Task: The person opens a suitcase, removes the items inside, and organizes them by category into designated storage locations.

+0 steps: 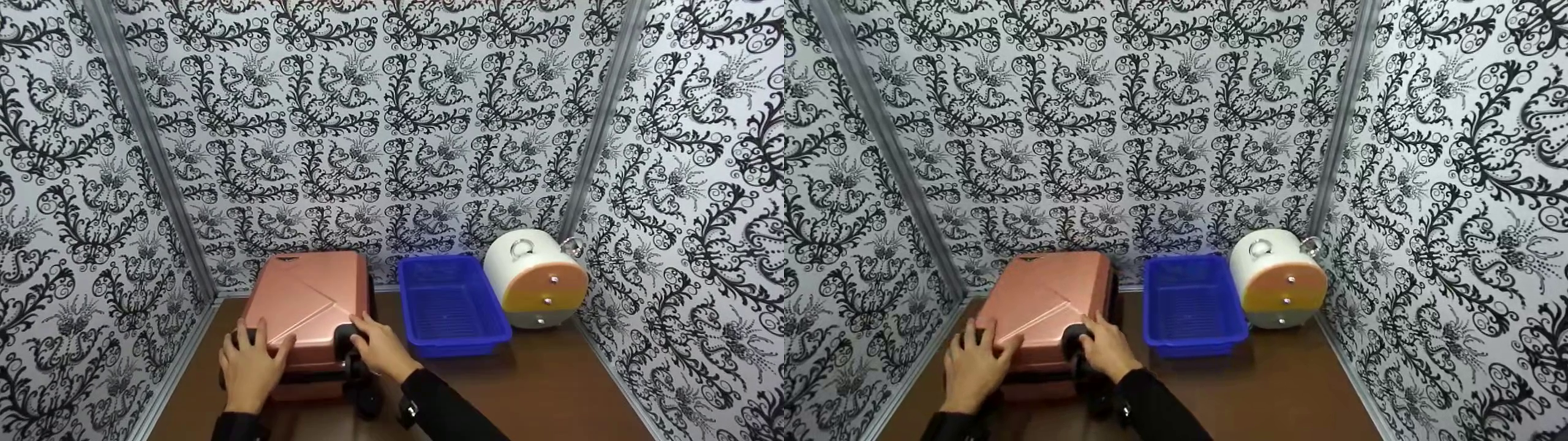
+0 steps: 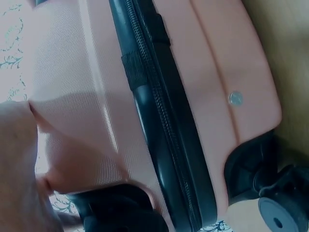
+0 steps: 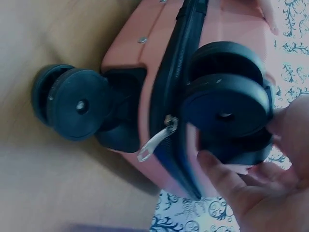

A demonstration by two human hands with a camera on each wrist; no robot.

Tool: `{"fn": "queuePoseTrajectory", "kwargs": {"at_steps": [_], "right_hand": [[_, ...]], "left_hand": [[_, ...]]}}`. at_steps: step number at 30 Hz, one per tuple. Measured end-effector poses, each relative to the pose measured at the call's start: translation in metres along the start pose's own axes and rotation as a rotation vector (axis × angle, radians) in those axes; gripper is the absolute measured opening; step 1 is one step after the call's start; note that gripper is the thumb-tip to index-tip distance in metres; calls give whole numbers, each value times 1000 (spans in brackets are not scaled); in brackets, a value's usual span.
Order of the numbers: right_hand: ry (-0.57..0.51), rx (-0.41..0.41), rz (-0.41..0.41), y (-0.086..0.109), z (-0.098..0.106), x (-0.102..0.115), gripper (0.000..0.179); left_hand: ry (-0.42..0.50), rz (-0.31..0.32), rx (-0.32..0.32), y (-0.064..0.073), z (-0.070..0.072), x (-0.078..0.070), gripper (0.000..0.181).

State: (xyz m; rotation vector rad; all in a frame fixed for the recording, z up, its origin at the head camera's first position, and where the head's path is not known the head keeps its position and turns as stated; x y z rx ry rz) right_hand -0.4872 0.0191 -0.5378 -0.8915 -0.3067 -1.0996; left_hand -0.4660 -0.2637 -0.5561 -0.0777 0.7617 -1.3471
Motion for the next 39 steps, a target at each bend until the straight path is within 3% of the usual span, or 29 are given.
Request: {"fn": "queuePoseTrajectory", "kwargs": {"at_steps": [6,8,11,14,22,26,33,39], "right_hand": [[22,-200,-32,20,15,-21,34],[73,-166,-55,30,13,-29,22],[111,-13,-73,43,1,-37,9],[123,69,-57,49,-8,-39,10],[134,13,-19,55,-16,-45,15],[123,31,-15,56,-18,-45,17],[135,25,83,56,-15,-41,10],[102,90,56,58,-19,-48,21]], "left_hand": [[0,-12,60,-2,2,8,104],[-2,-20,72,-3,3,11,107],[-6,-34,68,-3,5,14,109],[-13,-45,50,-3,8,14,109],[-22,-47,54,0,7,12,108],[-33,-50,42,-1,8,13,108],[-23,-51,20,-2,6,15,109],[-16,-47,26,-2,5,15,108]]}}
Point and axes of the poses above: each hand's wrist, its own y-axis away from the middle knuckle, its own z-axis out of the back of the hand, x = y × z, the point moved 8 cm from there along -y, towards the middle knuckle, and after that the axes turned 12 degrees about -x, right-handed, at the moved point
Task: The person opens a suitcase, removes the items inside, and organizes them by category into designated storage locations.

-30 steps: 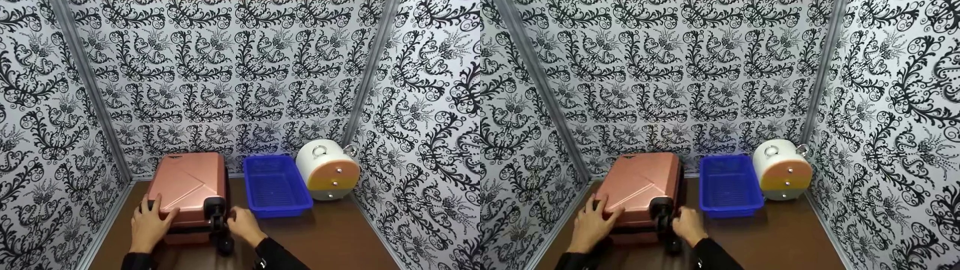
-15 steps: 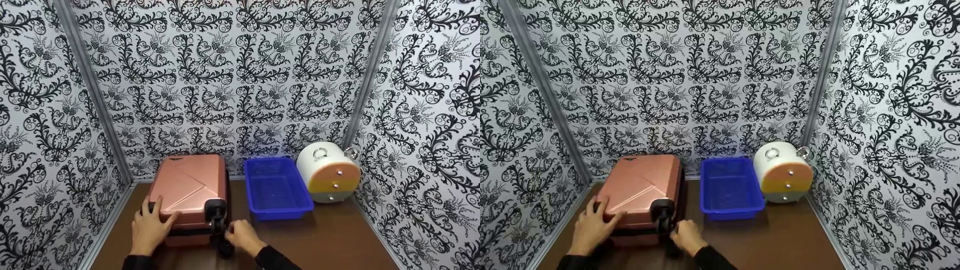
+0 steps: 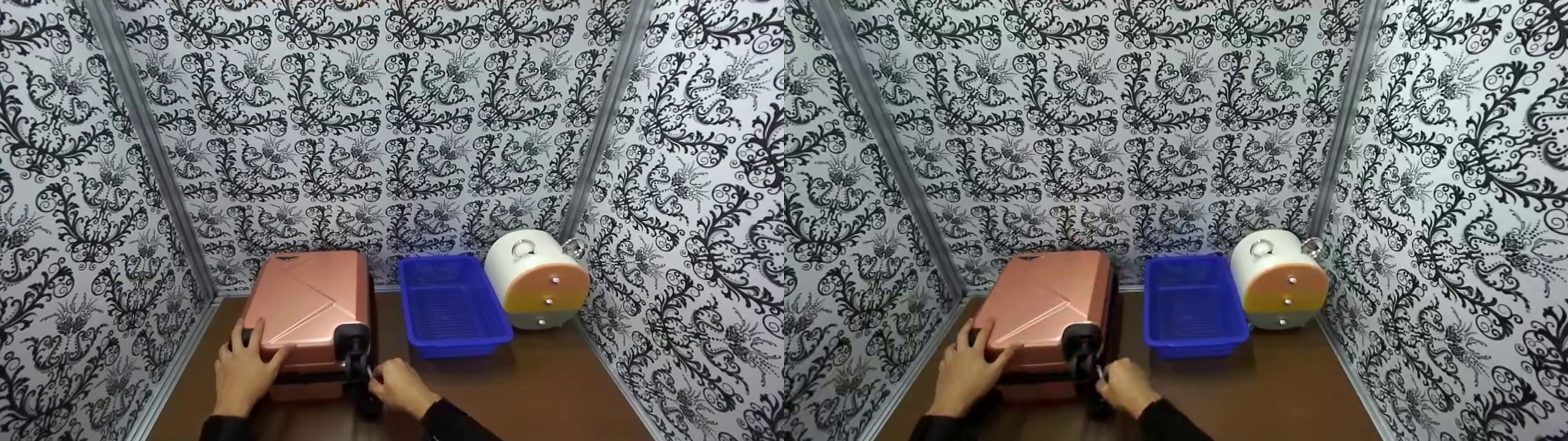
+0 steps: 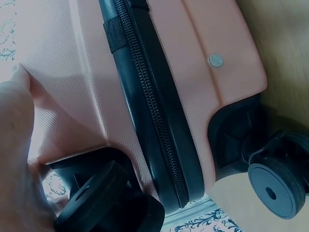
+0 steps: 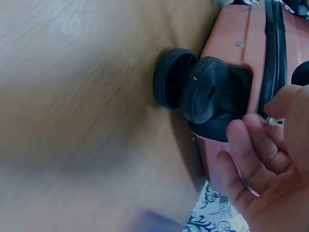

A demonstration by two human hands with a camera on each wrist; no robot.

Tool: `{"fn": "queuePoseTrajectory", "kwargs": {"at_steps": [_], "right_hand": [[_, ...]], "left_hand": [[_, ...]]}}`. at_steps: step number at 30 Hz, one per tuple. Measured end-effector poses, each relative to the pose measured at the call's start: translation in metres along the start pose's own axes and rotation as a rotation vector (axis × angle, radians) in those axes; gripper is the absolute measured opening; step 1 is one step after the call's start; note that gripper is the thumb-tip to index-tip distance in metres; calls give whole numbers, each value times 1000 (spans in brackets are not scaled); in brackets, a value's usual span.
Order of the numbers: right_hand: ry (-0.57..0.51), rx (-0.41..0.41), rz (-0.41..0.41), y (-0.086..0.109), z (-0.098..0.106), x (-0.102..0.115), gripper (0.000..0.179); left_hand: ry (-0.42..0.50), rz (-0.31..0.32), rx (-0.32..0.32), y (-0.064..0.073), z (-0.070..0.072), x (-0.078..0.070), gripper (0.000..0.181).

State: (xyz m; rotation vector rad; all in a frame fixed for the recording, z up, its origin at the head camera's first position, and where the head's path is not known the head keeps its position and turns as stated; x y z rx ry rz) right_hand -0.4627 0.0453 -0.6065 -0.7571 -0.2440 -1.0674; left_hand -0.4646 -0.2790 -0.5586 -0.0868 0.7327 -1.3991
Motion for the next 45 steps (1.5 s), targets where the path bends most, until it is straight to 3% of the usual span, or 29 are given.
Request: {"fn": "queuePoseTrajectory", "kwargs": {"at_steps": [7,14,21,26,34,39,45], "right_hand": [[71,-30,8,-1,5,-1,23],[221,-112,210,14,-4,28,24],[267,-190,303,25,-22,60,29],[297,-183,288,26,-39,79,32],[269,-93,164,13,-73,97,26],[276,-34,179,4,-84,113,19],[269,-42,183,-1,-93,121,15]], "left_hand": [[-5,4,-17,-2,2,0,107],[-11,4,-13,-1,4,0,105],[-20,-4,-62,3,10,3,99],[-19,-13,-78,5,8,-1,98],[7,1,-43,4,1,-7,102],[18,-5,-74,3,2,-8,100],[18,-3,-72,5,2,-5,100]]}}
Point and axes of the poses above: each hand's wrist, its own y-axis away from the middle knuckle, its own z-axis out of the back of the hand, x = y × z, the point moved 8 cm from there along -y, towards the middle knuckle, and after that the axes turned 12 degrees about -x, right-handed, at the moved point
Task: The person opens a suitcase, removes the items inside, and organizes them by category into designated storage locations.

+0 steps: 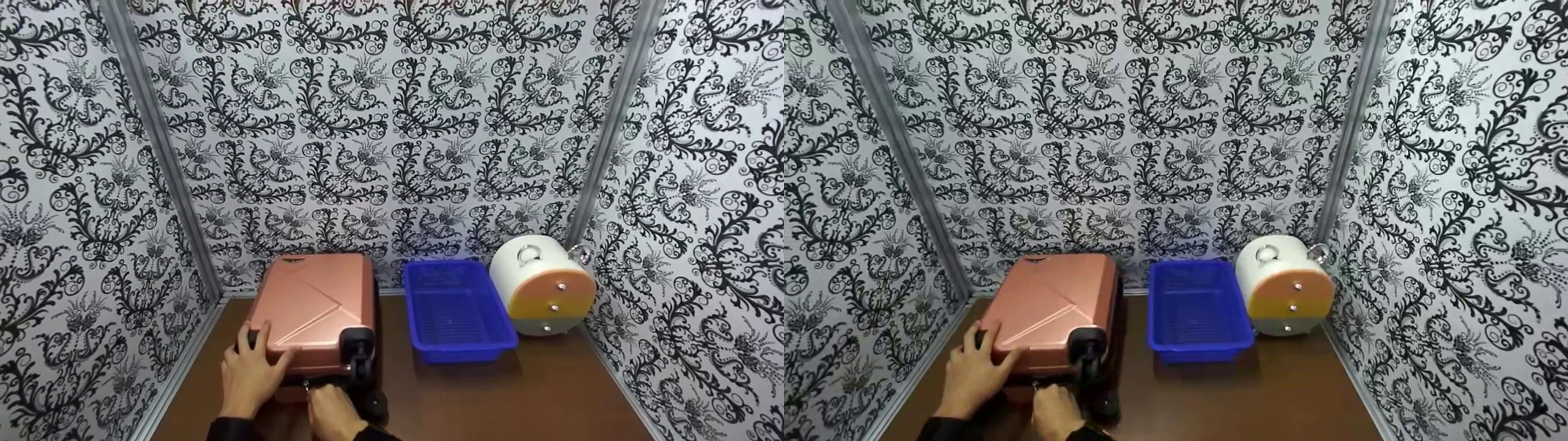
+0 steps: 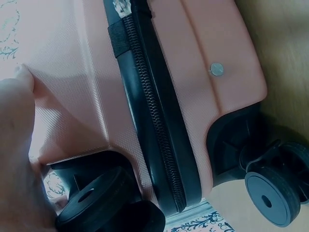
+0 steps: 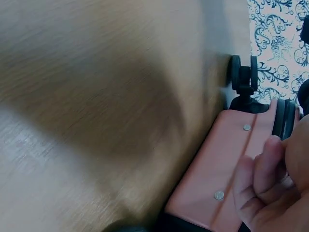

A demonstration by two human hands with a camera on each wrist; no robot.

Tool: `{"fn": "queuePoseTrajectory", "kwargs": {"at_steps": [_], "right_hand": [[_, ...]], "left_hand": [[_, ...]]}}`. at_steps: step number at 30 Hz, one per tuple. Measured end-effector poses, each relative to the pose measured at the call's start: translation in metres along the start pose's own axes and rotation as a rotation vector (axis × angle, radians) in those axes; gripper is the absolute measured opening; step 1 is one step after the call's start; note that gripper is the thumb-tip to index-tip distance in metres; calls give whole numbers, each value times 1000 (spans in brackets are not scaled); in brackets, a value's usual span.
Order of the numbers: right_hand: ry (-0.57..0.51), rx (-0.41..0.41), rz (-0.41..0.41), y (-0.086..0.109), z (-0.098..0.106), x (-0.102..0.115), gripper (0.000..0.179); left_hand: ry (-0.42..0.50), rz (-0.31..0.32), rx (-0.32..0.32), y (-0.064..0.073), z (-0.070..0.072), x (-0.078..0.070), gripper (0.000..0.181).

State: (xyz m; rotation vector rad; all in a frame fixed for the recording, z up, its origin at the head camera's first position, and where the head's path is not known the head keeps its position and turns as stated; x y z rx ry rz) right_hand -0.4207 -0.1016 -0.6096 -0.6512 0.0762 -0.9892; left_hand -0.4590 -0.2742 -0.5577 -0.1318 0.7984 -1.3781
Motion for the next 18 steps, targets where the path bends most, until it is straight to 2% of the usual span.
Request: {"fn": "queuePoseTrajectory", "kwargs": {"at_steps": [4,7,9,11,12,13,15,18], "right_hand": [[1,-16,-4,-7,15,2,23],[44,-59,124,-18,41,8,14],[73,-148,238,-27,63,11,10],[96,-257,319,-35,84,8,32],[98,-298,323,-40,93,2,44],[103,-324,305,-44,99,-6,51],[81,-317,216,-52,105,-28,61],[51,-198,60,-56,100,-64,64]], "left_hand": [[0,-6,-5,0,-1,2,99],[2,-8,-6,0,-2,4,97],[2,-8,-2,-1,-3,5,97],[1,-2,7,-1,-4,7,98],[2,1,12,-1,-4,8,99],[2,3,15,-1,-5,8,100],[2,9,26,-1,-6,9,102],[10,18,39,0,-9,7,104]]}}
Point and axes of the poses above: each hand's wrist, its own y-axis away from the middle knuckle, its own z-axis out of the back of the hand, x = y × z, the point moved 8 cm from there along -y, towards the middle knuckle, and after that the axes turned 12 degrees about -x, right-handed, at the moved point
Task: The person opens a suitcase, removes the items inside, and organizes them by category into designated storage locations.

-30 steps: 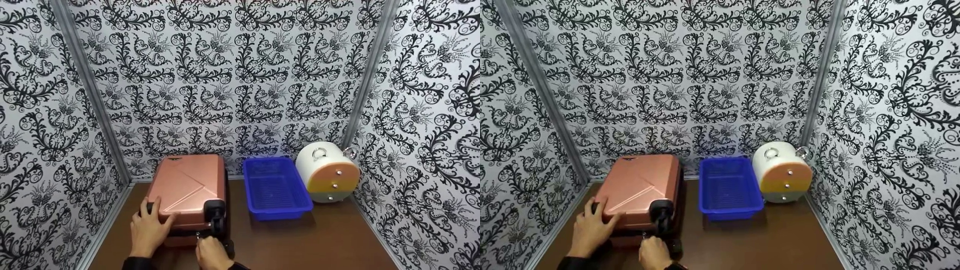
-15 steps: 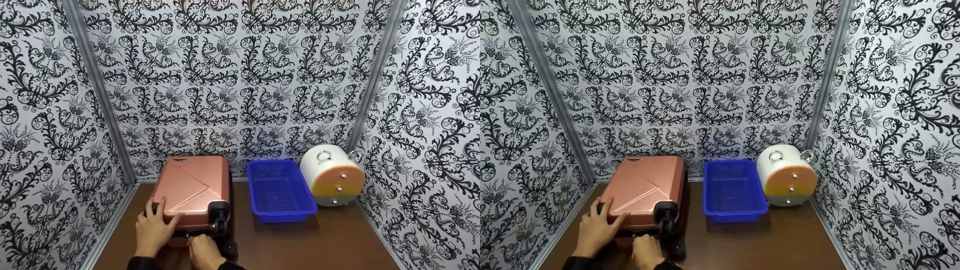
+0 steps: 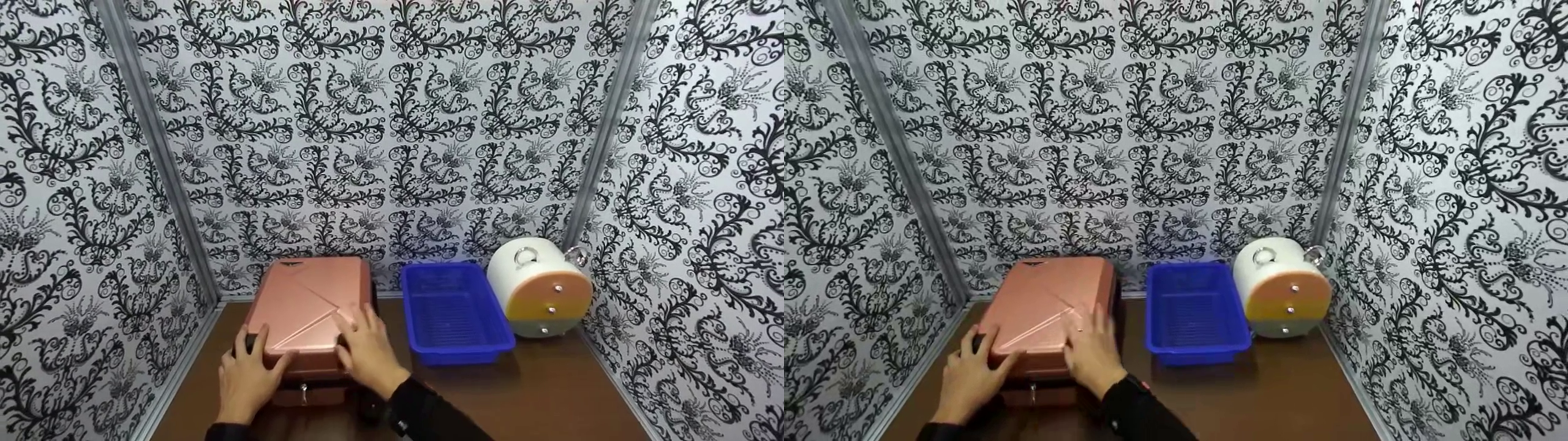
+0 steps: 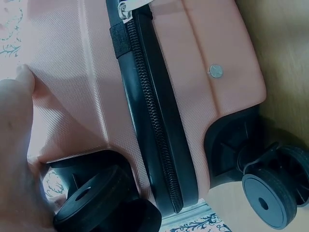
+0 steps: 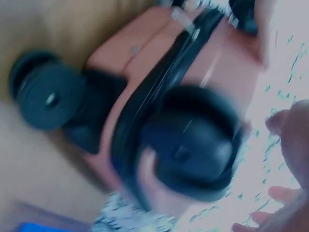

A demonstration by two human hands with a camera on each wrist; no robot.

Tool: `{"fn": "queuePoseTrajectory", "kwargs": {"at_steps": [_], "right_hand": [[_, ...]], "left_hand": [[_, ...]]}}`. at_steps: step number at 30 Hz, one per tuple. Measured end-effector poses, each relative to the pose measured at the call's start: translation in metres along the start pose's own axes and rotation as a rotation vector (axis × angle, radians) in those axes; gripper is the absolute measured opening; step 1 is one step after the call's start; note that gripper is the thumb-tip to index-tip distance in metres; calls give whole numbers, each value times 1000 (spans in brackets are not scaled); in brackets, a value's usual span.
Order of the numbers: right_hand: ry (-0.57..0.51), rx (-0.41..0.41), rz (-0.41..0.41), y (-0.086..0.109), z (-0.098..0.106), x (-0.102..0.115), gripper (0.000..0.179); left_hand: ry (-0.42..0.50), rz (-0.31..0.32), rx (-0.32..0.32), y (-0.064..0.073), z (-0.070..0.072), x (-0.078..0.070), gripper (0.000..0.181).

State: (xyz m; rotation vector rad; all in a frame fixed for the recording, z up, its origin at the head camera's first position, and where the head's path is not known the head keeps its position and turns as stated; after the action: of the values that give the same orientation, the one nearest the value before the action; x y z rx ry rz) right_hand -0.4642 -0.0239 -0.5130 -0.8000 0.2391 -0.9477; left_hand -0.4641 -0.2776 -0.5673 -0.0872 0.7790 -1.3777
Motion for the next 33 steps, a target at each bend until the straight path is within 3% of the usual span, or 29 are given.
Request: {"fn": "queuePoseTrajectory", "kwargs": {"at_steps": [3,6,13,17,20,22,24,26,31,33], "right_hand": [[-54,151,-99,7,-13,-20,60],[-106,247,-145,15,-20,-29,56],[-116,267,-171,13,-18,-27,56],[-101,263,-151,10,-17,-23,56],[-87,268,-148,12,-16,-21,56],[-85,265,-150,12,-15,-22,56],[-87,264,-158,12,-14,-23,55],[-92,261,-165,12,-14,-25,55],[-117,264,-188,12,-19,-26,57],[-123,267,-192,12,-21,-25,57]], "left_hand": [[-4,4,2,0,1,-1,105],[-10,4,8,1,-1,-5,104],[-22,-5,-8,7,4,-19,99],[-42,-82,-146,16,17,-32,85],[-16,-198,-334,31,25,-49,65],[19,-282,-440,43,25,-60,43],[38,-342,-488,54,19,-67,30],[30,-321,-407,59,4,-68,33],[-46,-82,22,62,-42,-49,34],[-59,-28,111,63,-50,-42,34]]}}
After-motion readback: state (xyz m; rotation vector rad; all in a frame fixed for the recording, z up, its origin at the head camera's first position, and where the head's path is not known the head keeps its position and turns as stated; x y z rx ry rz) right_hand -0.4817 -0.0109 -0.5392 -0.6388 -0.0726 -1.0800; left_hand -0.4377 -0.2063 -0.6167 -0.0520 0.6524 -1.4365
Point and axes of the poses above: each hand's wrist, its own y-axis away from the middle knuckle, its own z-axis out of the back of the hand, x = y × z, the point moved 8 cm from there along -y, towards the middle knuckle, and after that the axes turned 12 degrees about -x, right-handed, at the moved point
